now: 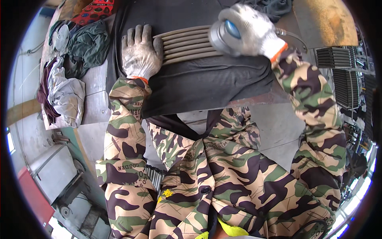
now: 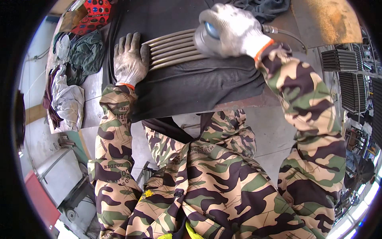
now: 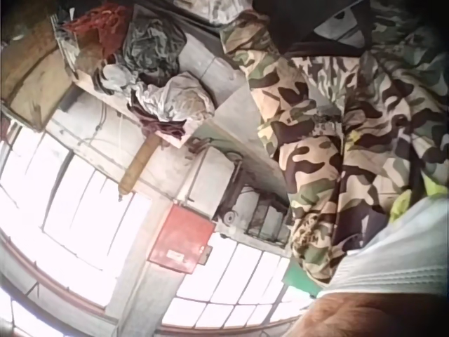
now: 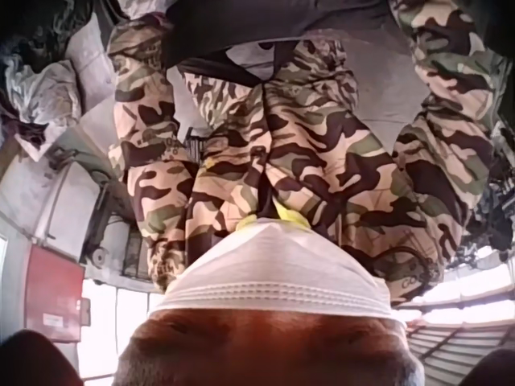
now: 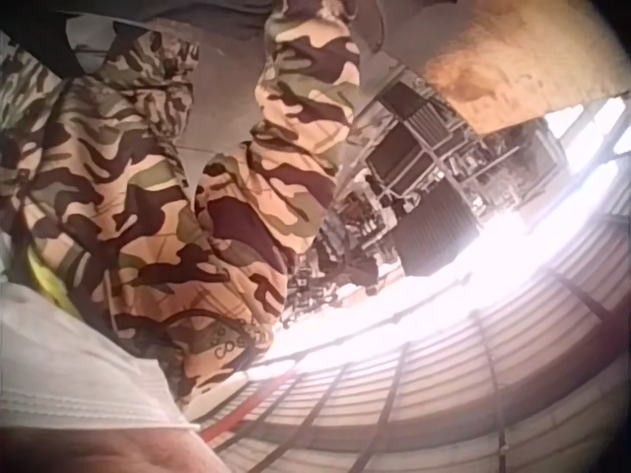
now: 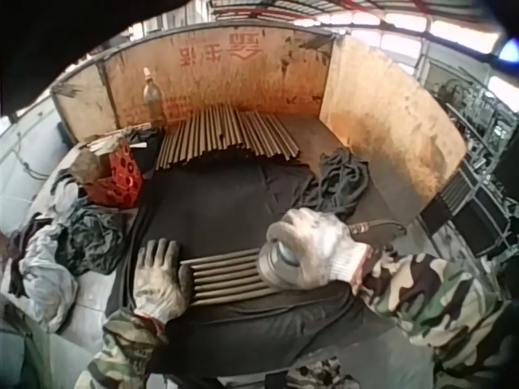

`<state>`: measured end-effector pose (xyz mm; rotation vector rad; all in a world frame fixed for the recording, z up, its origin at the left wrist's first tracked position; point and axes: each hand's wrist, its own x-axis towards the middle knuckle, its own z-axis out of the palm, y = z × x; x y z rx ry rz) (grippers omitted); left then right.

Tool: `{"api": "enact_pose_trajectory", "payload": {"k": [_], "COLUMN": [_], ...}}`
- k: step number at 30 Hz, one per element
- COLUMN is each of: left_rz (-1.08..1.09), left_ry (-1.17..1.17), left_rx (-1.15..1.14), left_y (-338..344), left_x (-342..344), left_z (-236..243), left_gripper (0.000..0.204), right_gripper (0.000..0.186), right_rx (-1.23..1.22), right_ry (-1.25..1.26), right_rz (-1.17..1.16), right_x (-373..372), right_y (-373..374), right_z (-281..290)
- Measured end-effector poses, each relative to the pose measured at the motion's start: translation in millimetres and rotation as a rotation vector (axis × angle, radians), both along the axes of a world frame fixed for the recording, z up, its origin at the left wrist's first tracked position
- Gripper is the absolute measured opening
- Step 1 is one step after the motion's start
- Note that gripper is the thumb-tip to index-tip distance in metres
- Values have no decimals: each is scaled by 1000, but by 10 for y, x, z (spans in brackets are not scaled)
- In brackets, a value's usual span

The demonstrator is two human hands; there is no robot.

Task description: The person is using a circular power sander to polish several thin metal bars on a workbench.

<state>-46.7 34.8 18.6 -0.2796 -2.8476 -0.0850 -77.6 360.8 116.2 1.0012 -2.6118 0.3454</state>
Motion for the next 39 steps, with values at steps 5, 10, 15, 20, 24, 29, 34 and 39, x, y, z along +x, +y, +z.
{"api": "enact_pose_trajectory", "payload": {"k": [5,10,15,20,24,29,34,39], "left_rz": [-37,-17,-303,-107,-82,-127,-129,-149], "left_ry": [32,40,170,-1,20,6,247,60], "left_rx": [57,16,50,91,76,143,53,146], "left_y": [80,-46,-480,-164,-350,-193,-457,-176], "left_x": [-34,30,20,60,139,202,280,226], "left_z": [-90,60,-166,35,-29,-21,-135,-5], "left_gripper": [54,54,52,55,55,54,47,49], "right_gripper": [47,48,45,47,50,51,48,47], "right_rx": [181,191,207,144,176,225,176,154], "right_ry": [-128,-163,-155,-117,-159,-174,-238,-186], "right_rz": [-141,-92,-121,-33,-122,-11,-109,-31], "right_x": [-96,15,-117,147,-52,77,-142,101], "right_y": [65,-178,-255,-103,-520,-511,-1028,-833], "right_z": [-144,-14,-160,-158,-159,-81,-83,-76]}}
